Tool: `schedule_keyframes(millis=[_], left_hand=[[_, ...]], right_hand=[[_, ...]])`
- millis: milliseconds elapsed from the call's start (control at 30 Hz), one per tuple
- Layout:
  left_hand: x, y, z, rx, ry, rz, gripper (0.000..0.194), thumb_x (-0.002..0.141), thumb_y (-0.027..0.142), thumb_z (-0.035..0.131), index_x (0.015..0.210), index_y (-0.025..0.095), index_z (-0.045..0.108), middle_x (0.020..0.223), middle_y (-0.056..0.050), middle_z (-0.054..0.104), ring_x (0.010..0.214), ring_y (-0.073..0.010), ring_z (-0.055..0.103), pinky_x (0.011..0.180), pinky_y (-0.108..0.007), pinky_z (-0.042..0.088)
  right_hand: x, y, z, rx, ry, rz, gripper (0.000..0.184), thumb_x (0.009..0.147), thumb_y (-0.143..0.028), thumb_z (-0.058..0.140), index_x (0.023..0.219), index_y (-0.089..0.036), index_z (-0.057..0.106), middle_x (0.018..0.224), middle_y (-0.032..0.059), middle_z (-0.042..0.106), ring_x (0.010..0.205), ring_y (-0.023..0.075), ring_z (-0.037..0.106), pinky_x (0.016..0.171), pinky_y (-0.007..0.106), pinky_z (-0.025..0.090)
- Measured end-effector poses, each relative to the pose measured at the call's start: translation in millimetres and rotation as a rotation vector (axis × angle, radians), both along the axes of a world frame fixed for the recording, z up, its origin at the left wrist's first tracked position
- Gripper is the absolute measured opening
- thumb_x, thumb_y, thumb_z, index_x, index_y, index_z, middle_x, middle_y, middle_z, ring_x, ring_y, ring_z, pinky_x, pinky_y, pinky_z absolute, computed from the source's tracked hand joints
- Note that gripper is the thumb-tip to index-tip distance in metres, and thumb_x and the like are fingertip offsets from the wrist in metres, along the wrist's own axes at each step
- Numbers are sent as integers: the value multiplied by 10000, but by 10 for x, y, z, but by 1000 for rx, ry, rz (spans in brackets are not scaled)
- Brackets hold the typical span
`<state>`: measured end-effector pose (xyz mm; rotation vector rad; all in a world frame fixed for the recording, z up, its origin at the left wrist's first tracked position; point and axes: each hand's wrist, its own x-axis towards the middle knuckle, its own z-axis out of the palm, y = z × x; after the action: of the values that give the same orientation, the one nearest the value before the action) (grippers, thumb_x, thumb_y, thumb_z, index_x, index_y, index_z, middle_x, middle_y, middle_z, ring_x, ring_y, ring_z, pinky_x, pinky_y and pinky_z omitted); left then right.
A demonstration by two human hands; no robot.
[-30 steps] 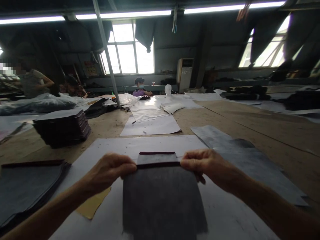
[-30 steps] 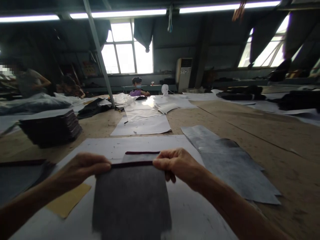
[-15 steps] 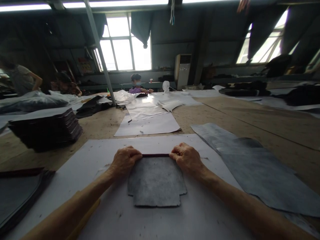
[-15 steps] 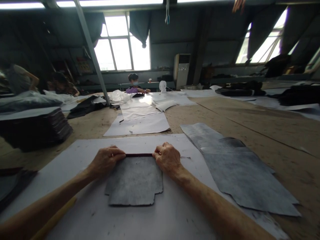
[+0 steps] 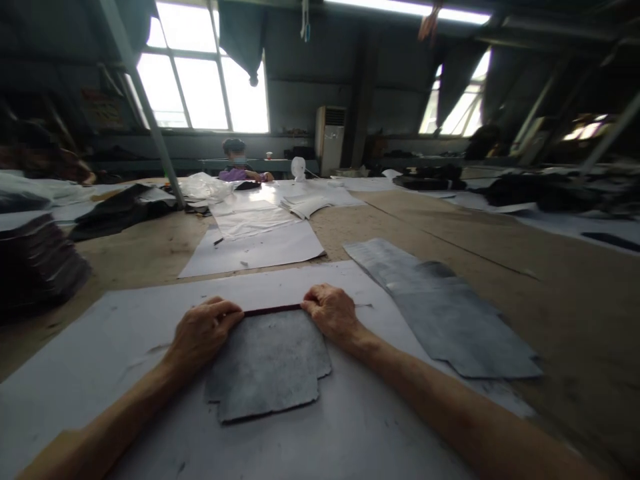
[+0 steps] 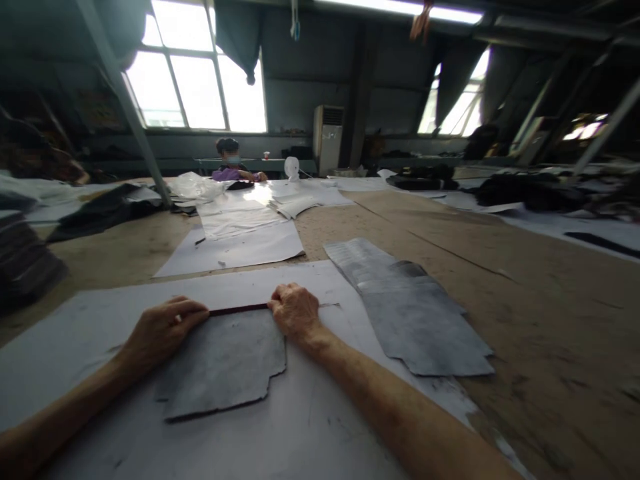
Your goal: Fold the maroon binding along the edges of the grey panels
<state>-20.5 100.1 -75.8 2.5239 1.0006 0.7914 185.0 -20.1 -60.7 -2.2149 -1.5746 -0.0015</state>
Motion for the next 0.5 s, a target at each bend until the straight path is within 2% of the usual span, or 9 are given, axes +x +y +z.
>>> schedule_keyframes(millis=[67, 100, 167, 200, 267, 333, 400, 500], left_hand=[[-35, 22, -51, 21, -36, 1, 342, 746, 446, 454, 913, 235, 665, 827, -34, 608, 609, -180, 551, 613, -326, 445], [-55, 46, -91, 54, -55, 4, 354, 734, 453, 457, 932, 245, 664, 848, -43, 609, 659, -209, 568, 632, -350, 457], [-84, 109, -191, 242, -111, -30, 345, 753, 464, 426, 956, 309, 658, 970, -27, 610, 875, -260, 574, 795, -408, 460], [-92, 140, -245, 274, -134, -81, 347, 782, 461, 392, 1003, 352, 636, 1051, 0, 598, 956, -261, 559, 858, -422, 446], [-94, 181, -346, 255, -75, -216, 350, 825, 459, 355, 1104, 430, 563, 1182, 68, 549, 1086, -245, 513, 957, -420, 411], [-78, 190, -431, 170, 68, -316, 362, 837, 468, 370, 1177, 464, 495, 1264, 115, 488, 1172, -230, 460, 1015, -388, 383], [-51, 171, -494, 125, 161, -344, 387, 829, 473, 392, 1211, 466, 460, 1302, 134, 445, 1218, -231, 416, 1040, -373, 365], [-8, 124, -535, 211, 107, -331, 399, 809, 471, 400, 1201, 459, 476, 1276, 115, 476, 1201, -268, 431, 1030, -444, 357]], right_hand=[[-23, -18, -24, 6, -63, -6, 192, 887, -319, 518, 955, -148, 572, 957, 44, 570, 855, 160, 557, 757, 348, 473], [-34, -26, -35, 13, -103, 5, 190, 885, -314, 521, 965, -148, 569, 980, 48, 562, 876, 167, 551, 760, 350, 472], [-56, -39, -54, 26, -189, 73, 165, 881, -281, 524, 972, -151, 566, 1020, 52, 545, 937, 184, 528, 770, 357, 467], [-69, -42, -60, 27, -228, 115, 149, 877, -259, 527, 970, -149, 566, 1020, 49, 542, 955, 190, 519, 774, 361, 464], [-92, -43, -65, 25, -286, 186, 128, 870, -226, 527, 960, -144, 567, 999, 44, 545, 961, 194, 512, 769, 362, 462], [-104, -41, -61, 24, -314, 219, 127, 867, -232, 528, 947, -142, 570, 974, 43, 549, 947, 192, 514, 754, 353, 463], [-89, -58, -49, 25, -322, 226, 134, 864, -254, 535, 922, -140, 574, 956, 42, 554, 933, 188, 518, 737, 340, 467], [26, -193, -11, 43, -320, 198, 147, 861, -264, 542, 931, -138, 572, 994, 46, 552, 952, 189, 516, 752, 342, 467]])
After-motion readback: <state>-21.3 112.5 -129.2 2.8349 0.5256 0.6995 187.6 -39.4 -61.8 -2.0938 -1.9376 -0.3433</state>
